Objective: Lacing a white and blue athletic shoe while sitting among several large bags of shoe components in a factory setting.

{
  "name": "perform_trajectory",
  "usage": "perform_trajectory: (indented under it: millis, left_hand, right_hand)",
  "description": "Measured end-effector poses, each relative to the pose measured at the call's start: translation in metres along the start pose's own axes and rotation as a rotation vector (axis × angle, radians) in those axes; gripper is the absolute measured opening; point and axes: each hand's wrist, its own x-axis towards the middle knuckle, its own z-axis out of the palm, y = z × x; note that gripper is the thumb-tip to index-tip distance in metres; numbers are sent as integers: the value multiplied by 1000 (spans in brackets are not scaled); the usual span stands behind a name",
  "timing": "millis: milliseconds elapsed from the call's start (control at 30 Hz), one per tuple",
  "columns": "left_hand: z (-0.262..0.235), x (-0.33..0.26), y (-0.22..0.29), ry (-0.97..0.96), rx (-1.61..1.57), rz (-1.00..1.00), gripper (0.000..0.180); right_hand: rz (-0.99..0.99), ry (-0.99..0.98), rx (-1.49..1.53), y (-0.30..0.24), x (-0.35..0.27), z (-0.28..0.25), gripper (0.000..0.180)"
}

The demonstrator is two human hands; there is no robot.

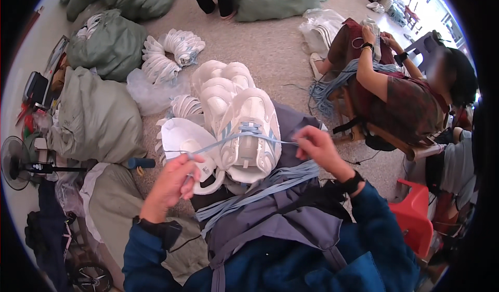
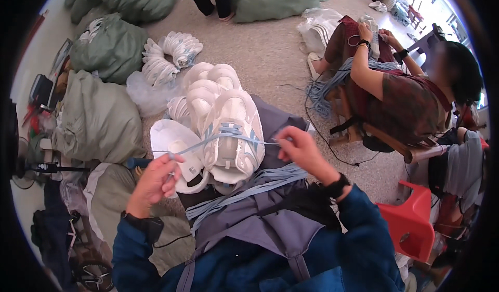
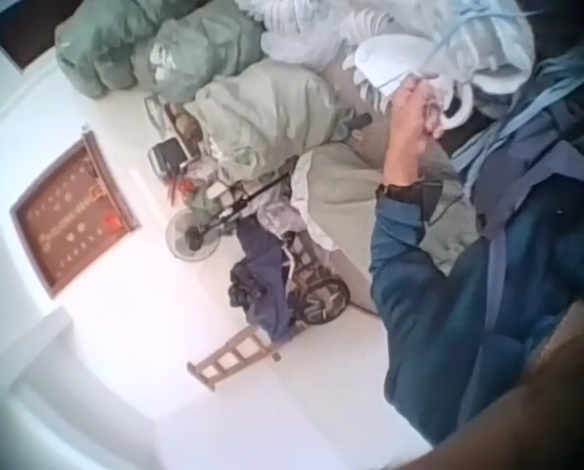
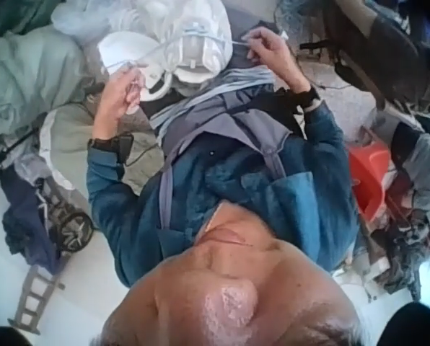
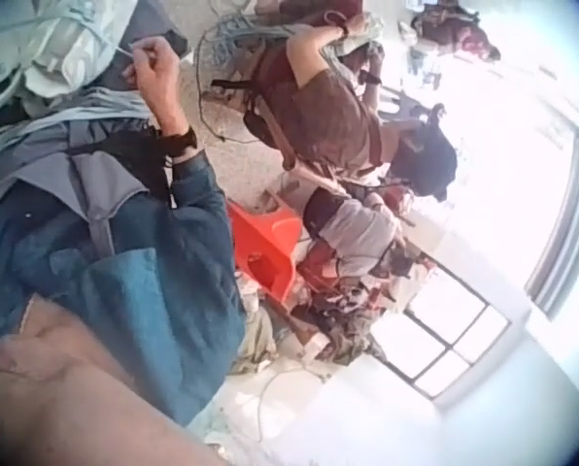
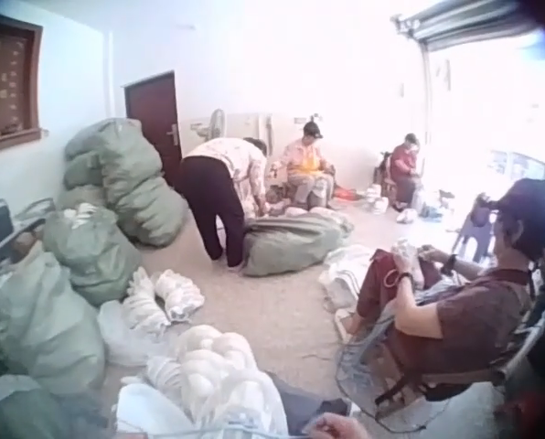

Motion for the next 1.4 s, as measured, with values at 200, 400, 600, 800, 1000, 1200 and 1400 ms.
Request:
perform_trajectory:
  millis: [200, 400, 600, 800, 1000, 1200, 1400]
  left_hand:
    - [16, 5, -29, 6, -139, -232, 21]
    - [26, 26, -26, -5, -125, -103, 21]
    - [37, 58, -26, 15, 95, 141, 20]
    - [44, 89, -24, 143, 186, 404, 16]
    - [55, 99, -20, 193, 148, 594, 11]
    - [58, 94, -15, 213, 279, 627, 14]
    - [75, 98, -26, 280, 206, 653, 9]
  right_hand:
    - [-551, 65, -703, -7, 24, 41, 18]
    - [-436, 45, -529, -7, 24, 45, 16]
    - [-281, -192, -397, -8, 29, 37, 8]
    - [7, -399, 346, -20, 28, 34, 7]
    - [150, -472, 336, 4, 29, 10, 14]
    - [147, -539, 522, 14, 21, -19, 21]
    - [-70, -339, 793, 4, 24, -32, 30]
